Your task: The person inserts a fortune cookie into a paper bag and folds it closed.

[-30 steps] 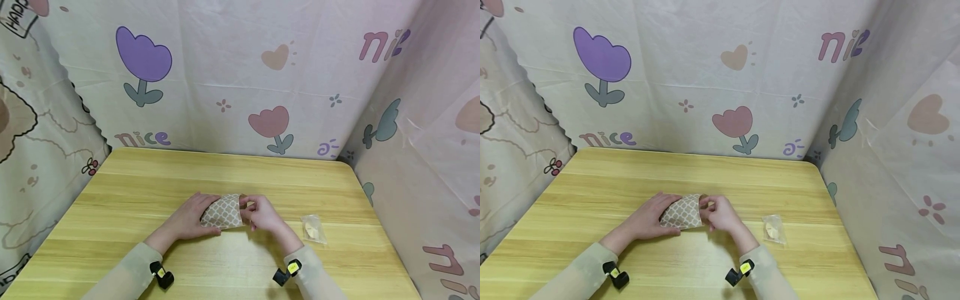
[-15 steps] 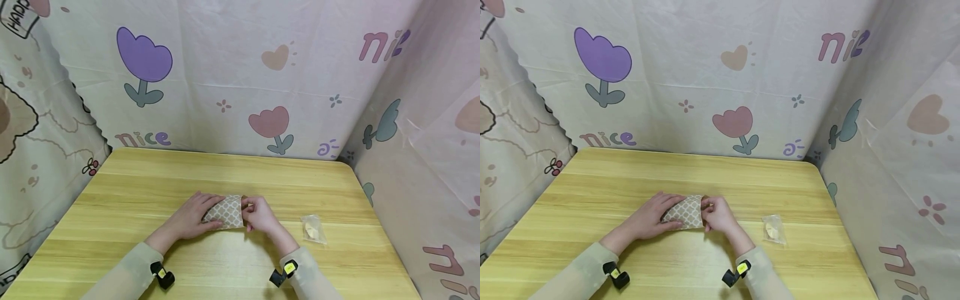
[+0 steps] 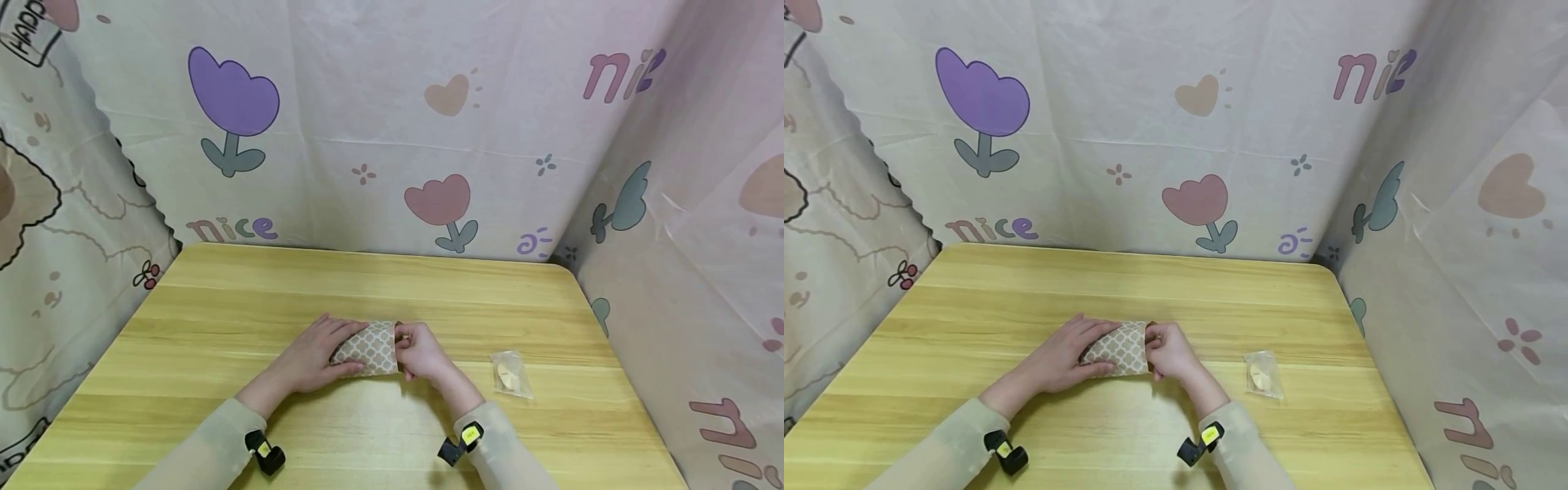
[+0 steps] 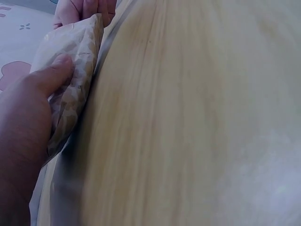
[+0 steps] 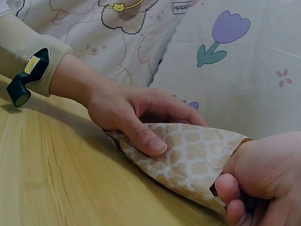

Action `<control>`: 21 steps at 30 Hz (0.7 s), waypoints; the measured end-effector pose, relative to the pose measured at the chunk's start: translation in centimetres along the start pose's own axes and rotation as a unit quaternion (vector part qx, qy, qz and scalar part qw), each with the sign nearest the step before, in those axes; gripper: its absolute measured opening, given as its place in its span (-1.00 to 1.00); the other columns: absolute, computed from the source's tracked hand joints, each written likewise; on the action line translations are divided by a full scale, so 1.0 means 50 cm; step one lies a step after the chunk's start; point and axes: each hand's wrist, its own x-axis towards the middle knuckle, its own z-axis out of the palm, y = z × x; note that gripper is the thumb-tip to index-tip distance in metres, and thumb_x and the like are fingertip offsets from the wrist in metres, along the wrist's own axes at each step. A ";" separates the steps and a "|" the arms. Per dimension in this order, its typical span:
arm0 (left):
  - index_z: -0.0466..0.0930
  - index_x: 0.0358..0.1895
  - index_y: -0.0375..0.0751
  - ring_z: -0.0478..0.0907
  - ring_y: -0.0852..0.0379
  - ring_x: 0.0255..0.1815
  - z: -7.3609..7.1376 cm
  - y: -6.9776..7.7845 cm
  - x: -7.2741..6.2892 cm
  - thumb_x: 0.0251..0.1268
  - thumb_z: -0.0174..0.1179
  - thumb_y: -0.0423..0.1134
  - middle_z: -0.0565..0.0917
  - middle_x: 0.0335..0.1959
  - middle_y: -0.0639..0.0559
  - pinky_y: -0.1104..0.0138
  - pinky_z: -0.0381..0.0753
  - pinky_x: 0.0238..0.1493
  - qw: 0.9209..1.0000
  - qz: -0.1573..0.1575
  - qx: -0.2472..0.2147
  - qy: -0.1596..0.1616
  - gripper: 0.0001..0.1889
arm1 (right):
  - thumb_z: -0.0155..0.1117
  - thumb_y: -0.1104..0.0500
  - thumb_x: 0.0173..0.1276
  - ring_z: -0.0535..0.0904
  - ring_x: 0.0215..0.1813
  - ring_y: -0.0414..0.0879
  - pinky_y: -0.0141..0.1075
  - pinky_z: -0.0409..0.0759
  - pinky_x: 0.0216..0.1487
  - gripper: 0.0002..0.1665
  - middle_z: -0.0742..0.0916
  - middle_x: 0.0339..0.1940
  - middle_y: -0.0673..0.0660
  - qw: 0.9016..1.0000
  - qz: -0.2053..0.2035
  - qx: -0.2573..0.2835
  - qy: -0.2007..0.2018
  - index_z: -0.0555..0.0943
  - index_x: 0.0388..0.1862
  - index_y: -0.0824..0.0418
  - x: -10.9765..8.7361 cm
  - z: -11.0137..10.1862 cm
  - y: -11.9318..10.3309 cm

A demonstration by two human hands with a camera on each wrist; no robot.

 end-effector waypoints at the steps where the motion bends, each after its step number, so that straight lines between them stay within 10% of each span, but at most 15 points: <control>1: 0.34 0.61 0.15 0.42 0.01 0.49 0.000 0.000 0.000 0.41 0.14 0.46 0.55 0.44 0.05 -0.14 0.05 0.64 1.000 -0.001 -0.001 -0.001 -0.17 | 0.06 0.61 0.28 0.37 -0.83 -0.23 -0.39 0.43 -0.81 -0.58 0.66 -0.61 0.09 1.000 0.001 0.000 0.000 0.69 0.02 0.41 -0.001 -0.002 0.000; 21: 0.33 0.62 0.16 0.41 -0.01 0.49 0.000 -0.002 -0.004 0.40 0.17 0.45 0.53 0.45 0.04 -0.18 0.09 0.62 1.000 -0.005 -0.006 -0.001 -0.17 | 0.47 0.35 0.40 0.51 -0.62 -0.14 -0.41 0.48 -0.68 -0.62 0.83 -0.14 0.21 0.999 -0.016 -0.043 0.011 0.69 0.17 0.38 -0.028 -0.052 0.017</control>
